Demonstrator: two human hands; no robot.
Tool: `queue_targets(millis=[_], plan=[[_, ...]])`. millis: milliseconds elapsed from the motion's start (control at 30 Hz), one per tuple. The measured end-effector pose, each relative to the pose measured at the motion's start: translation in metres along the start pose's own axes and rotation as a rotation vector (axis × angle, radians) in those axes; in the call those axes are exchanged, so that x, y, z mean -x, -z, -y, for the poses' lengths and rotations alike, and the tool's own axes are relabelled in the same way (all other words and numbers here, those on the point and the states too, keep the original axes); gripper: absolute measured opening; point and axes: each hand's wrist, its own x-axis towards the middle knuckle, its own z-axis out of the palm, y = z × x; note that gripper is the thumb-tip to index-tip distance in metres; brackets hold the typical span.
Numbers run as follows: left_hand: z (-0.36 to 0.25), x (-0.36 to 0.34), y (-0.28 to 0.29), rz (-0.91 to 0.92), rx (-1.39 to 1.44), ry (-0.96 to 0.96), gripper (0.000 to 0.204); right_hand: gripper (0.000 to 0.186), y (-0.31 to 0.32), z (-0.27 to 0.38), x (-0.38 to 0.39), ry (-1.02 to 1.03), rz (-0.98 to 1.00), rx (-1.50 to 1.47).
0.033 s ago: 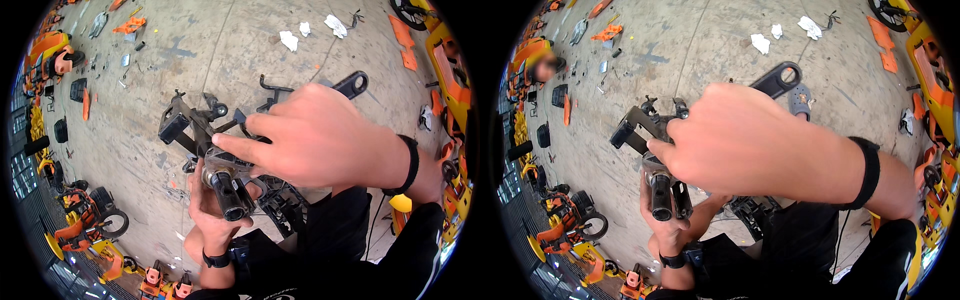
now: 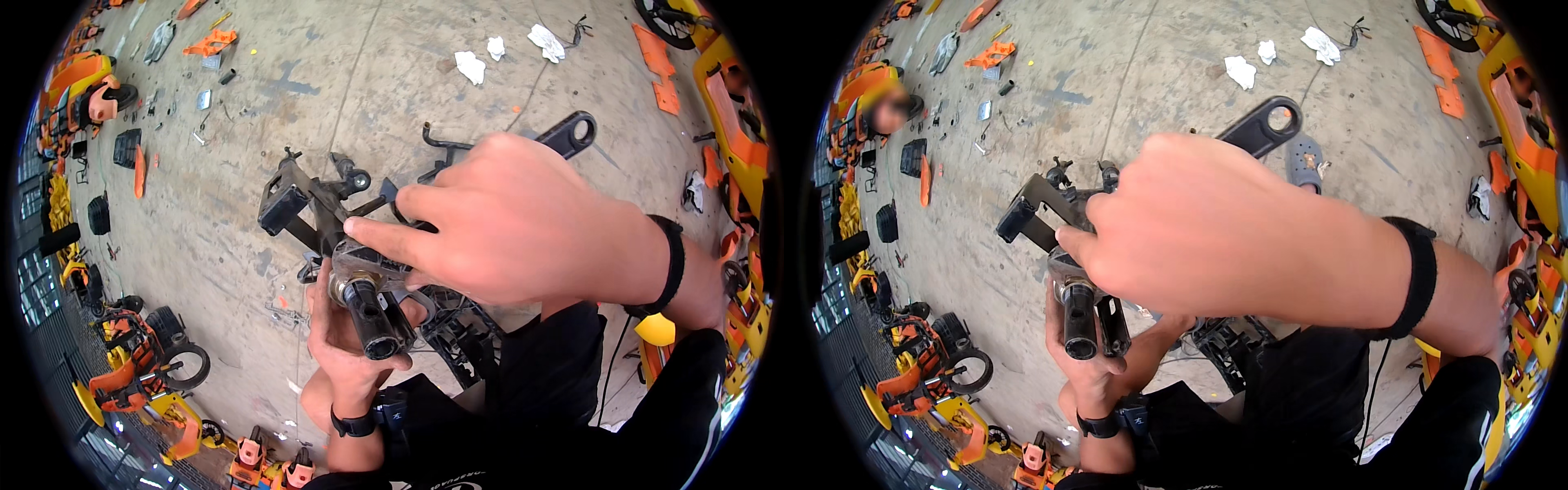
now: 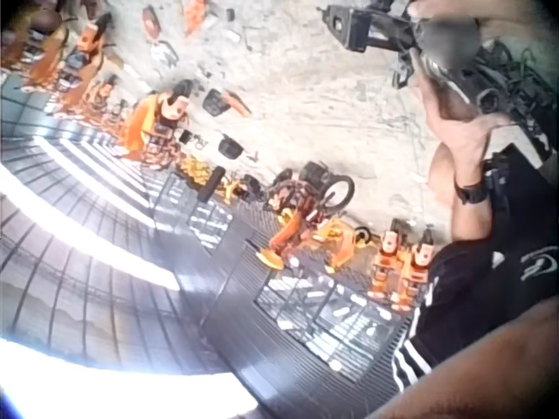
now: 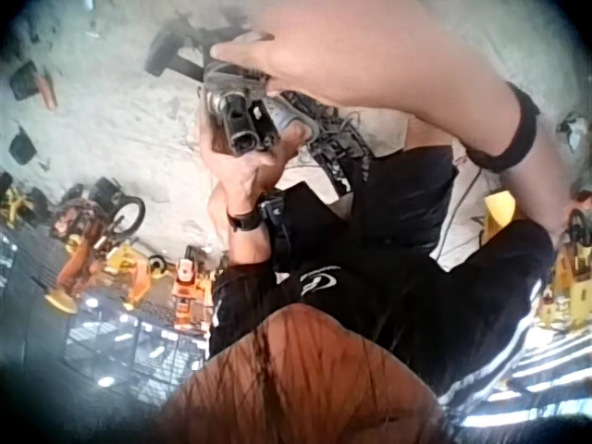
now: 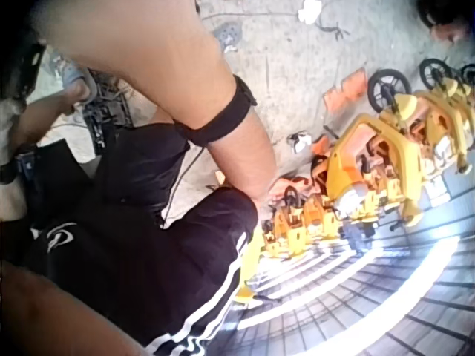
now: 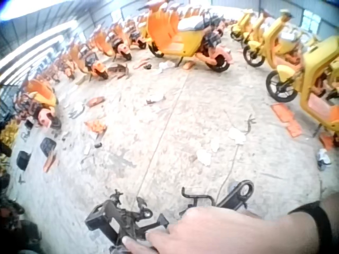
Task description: The person assembles or repairs a motorcycle steering column assembly by hand, using an adjustable wrench to tighten components and adjusting a metal collar around the shaft.
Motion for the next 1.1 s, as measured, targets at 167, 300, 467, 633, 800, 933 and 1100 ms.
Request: queue_targets(millis=[167, 300, 467, 633, 800, 933, 1100], plan=[[0.0, 0.0, -0.001, -0.003, 0.011, -0.008, 0.132, 0.051, -0.006, -0.008, -0.002, 0.032, -0.065, -0.084], [0.001, 0.0, 0.0, -0.001, 0.012, -0.006, 0.131, 0.052, -0.017, -0.018, -0.004, 0.073, -0.155, -0.221], [-0.002, 0.0, 0.001, 0.008, 0.002, 0.032, 0.13, 0.055, -0.013, -0.02, -0.008, 0.05, -0.04, -0.228], [-0.008, 0.002, 0.001, 0.046, 0.125, 0.236, 0.128, 0.057, -0.015, -0.02, -0.007, 0.103, -0.091, -0.128], [0.013, 0.004, 0.007, 0.027, -0.034, -0.033, 0.129, 0.045, -0.005, -0.016, -0.009, 0.072, 0.005, -0.138], [-0.006, 0.002, -0.005, 0.013, 0.041, 0.009, 0.13, 0.047, -0.009, -0.016, -0.005, 0.058, 0.016, -0.15], [0.005, 0.002, -0.001, -0.014, -0.134, -0.02, 0.1, 0.047, -0.009, -0.01, -0.001, -0.001, -0.001, -0.135]])
